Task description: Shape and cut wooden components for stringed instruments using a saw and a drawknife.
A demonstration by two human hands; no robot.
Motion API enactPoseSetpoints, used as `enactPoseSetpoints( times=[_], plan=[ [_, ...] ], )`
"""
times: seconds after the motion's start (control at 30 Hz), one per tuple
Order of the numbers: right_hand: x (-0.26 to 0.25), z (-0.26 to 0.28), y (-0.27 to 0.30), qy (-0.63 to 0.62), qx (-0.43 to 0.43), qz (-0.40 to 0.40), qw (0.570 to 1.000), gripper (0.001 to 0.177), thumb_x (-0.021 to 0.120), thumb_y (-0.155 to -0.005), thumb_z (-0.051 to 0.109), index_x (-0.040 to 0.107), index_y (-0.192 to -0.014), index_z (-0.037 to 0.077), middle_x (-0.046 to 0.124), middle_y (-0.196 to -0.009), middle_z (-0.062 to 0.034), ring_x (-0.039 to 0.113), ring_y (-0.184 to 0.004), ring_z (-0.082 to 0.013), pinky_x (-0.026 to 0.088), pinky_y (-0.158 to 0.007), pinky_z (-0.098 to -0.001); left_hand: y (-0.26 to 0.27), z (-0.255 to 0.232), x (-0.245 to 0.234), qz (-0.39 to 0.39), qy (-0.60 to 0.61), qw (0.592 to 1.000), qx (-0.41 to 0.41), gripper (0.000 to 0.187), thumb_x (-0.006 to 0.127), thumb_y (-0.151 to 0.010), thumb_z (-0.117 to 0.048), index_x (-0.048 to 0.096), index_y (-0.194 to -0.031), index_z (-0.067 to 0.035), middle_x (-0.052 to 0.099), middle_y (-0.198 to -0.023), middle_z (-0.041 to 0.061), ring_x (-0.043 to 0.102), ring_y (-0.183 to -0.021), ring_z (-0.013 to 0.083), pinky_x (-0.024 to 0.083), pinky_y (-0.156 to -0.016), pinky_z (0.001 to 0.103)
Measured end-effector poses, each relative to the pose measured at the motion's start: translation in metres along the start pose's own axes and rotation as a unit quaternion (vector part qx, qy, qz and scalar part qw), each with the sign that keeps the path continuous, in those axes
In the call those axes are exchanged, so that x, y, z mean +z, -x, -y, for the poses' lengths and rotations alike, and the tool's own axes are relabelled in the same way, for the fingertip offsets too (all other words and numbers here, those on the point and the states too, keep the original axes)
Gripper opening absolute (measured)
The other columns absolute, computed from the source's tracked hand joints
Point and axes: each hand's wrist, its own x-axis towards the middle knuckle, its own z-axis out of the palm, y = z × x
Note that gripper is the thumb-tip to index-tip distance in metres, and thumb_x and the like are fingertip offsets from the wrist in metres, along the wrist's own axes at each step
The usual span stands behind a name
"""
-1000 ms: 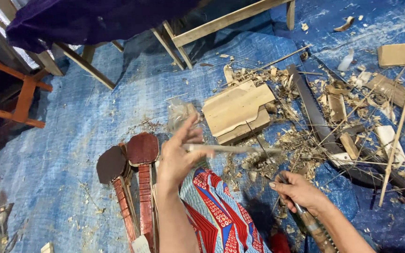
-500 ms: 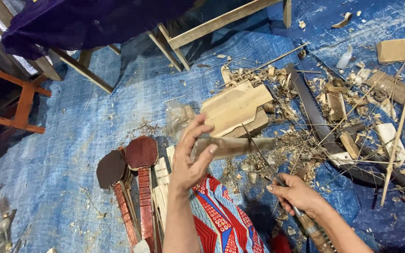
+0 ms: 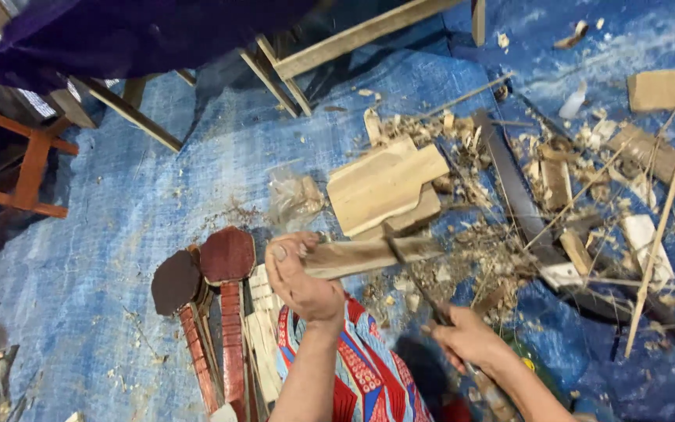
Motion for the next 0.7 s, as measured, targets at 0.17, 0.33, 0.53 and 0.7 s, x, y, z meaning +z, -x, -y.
enactPoseSetpoints(
  times=[0.17, 0.33, 0.53, 0.7],
  plan=[
    [0.019, 0.006, 0.022, 0.003, -0.058, 0.053, 0.997, 0.015, 0.073, -0.104, 0.017, 0.060, -0.101, 0.009, 0.055, -0.054, -0.0028, 0.050, -0.038, -0.0153, 0.049, -0.039, -0.0289, -0.005, -0.014, 0.019, 0.004, -0.037, 0.997, 0.064, 0.029, 0.040, -0.106, -0.025, 0.046, -0.083, -0.009, 0.043, -0.080, 0.007, 0.047, -0.074, 0.0206, 0.044, -0.072, 0.035],
    [0.001, 0.003, -0.001, -0.037, -0.009, 0.029, 0.999, 0.008, 0.067, -0.108, 0.007, 0.062, -0.105, 0.001, 0.056, -0.060, -0.0077, 0.049, -0.040, -0.0157, 0.047, -0.036, -0.0243, -0.014, 0.000, 0.007, -0.050, -0.021, 0.998, 0.044, 0.027, 0.041, -0.104, -0.023, 0.045, -0.081, -0.010, 0.043, -0.078, 0.004, 0.045, -0.072, 0.0177, 0.041, -0.067, 0.032],
    [-0.009, -0.028, -0.038, -0.080, -0.045, 0.001, 0.996, 0.013, 0.068, -0.104, 0.003, 0.057, -0.099, 0.000, 0.054, -0.057, -0.0095, 0.048, -0.038, -0.0188, 0.046, -0.034, -0.0306, -0.005, -0.005, -0.005, 0.011, 0.041, 0.999, -0.016, 0.024, 0.040, -0.104, -0.023, 0.044, -0.081, -0.016, 0.047, -0.078, 0.003, 0.049, -0.072, 0.0169, 0.047, -0.067, 0.032],
    [0.003, -0.037, -0.036, -0.092, -0.079, 0.047, 0.992, 0.009, 0.067, -0.104, 0.000, 0.058, -0.103, -0.001, 0.052, -0.053, -0.0076, 0.049, -0.036, -0.0180, 0.044, -0.032, -0.0300, 0.001, -0.011, -0.001, 0.012, 0.056, 0.997, -0.045, 0.024, 0.045, -0.101, -0.029, 0.044, -0.080, -0.019, 0.046, -0.077, 0.001, 0.048, -0.070, 0.0173, 0.047, -0.068, 0.034]
  ],
)
